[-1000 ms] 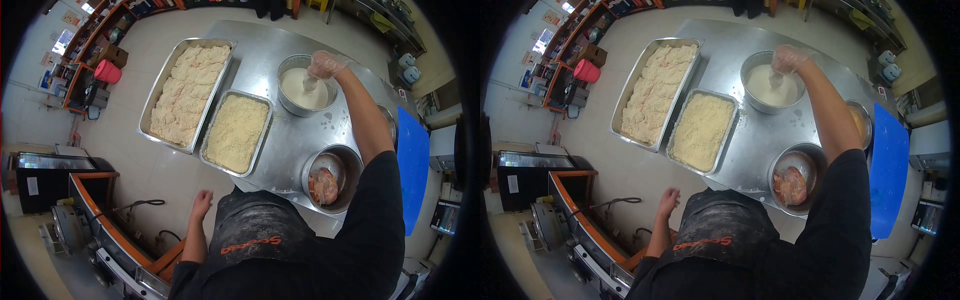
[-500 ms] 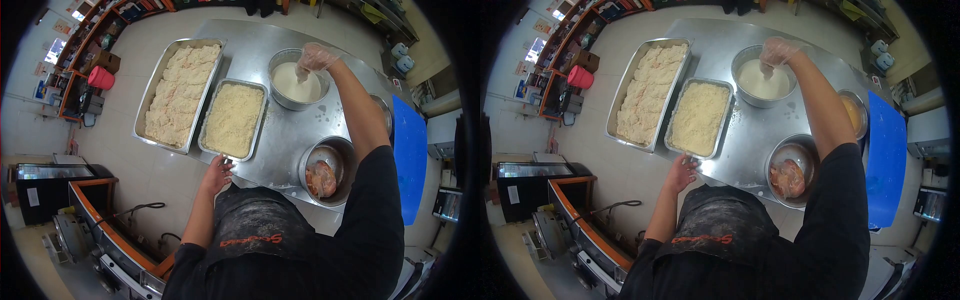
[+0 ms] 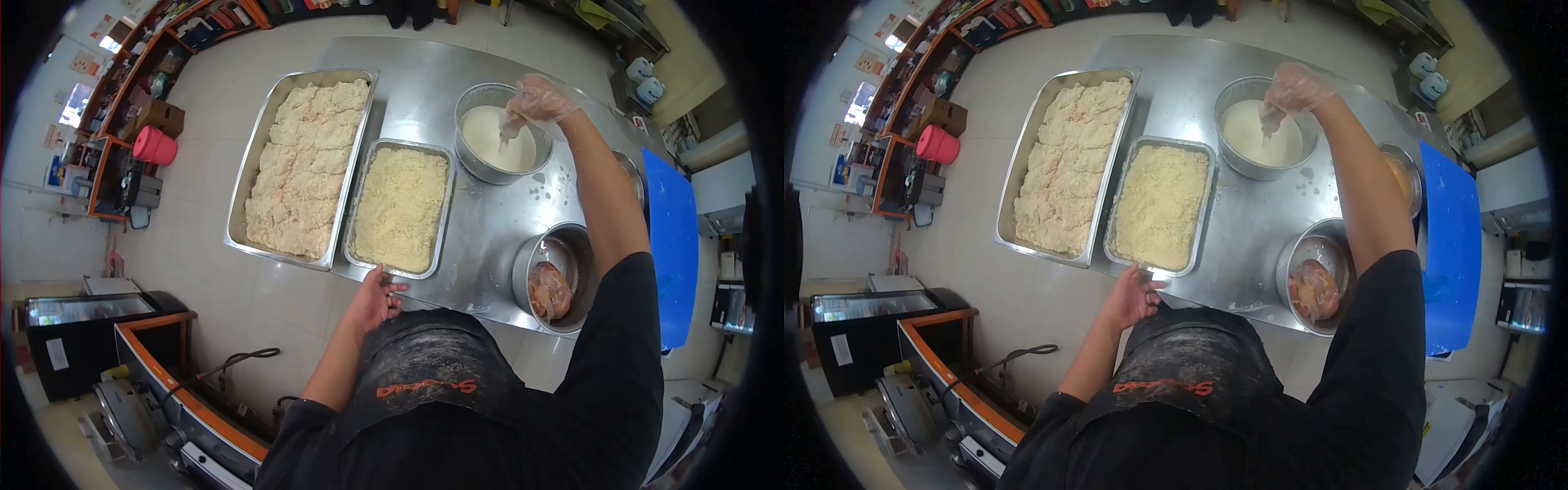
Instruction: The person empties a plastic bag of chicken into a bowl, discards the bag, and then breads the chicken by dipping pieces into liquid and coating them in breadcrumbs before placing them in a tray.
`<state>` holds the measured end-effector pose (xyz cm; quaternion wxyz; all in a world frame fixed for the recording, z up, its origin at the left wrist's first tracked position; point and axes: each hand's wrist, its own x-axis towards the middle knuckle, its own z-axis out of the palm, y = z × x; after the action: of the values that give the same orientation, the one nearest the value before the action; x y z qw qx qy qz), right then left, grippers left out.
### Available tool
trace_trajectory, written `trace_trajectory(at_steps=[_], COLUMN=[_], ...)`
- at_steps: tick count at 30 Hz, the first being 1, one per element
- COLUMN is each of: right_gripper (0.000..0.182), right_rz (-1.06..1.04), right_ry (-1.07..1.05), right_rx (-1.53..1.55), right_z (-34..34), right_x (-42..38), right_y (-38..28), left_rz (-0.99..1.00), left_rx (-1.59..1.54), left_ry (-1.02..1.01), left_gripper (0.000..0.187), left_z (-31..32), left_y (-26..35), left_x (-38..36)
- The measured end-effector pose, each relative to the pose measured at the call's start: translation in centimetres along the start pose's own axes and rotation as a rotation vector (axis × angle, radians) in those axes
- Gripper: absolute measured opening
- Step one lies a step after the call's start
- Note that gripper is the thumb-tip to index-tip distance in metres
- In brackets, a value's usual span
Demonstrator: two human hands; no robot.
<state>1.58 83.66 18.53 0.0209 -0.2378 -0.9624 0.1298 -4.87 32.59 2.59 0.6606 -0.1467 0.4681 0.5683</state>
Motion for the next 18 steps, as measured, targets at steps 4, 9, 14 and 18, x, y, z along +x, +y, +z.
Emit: trace_trajectory(at_steps=[4, 9, 14, 18], right_gripper=[0.029, 0.026, 0.025, 0.026], right_rz=[0.110, 0.012, 0.115, 0.176], right_ry=[-0.155, -0.156, -0.033, 0.098], right_rx=[0.079, -0.063, 0.177, -0.012], right_z=[-0.3, -0.4, -3.8, -8.2], right_x=[0.5, 0.7, -0.7, -3.1], right_y=[-0.3, 0.3, -3.2, -11.5], left_rz=[0.050, 0.339, 0.191, -0.388], left_rx=[0.284, 0.871, 1.111, 1.064], left_ry=[0.024, 0.303, 0.698, 0.611], left_gripper=[0.050, 0.040, 0.057, 0.063], left_z=[-3.8, -16.0, -38.7, -41.3], left_y=[1.2, 0.2, -6.8, -4.9], left_x=[-2.2, -3.8, -4.2, -11.1])
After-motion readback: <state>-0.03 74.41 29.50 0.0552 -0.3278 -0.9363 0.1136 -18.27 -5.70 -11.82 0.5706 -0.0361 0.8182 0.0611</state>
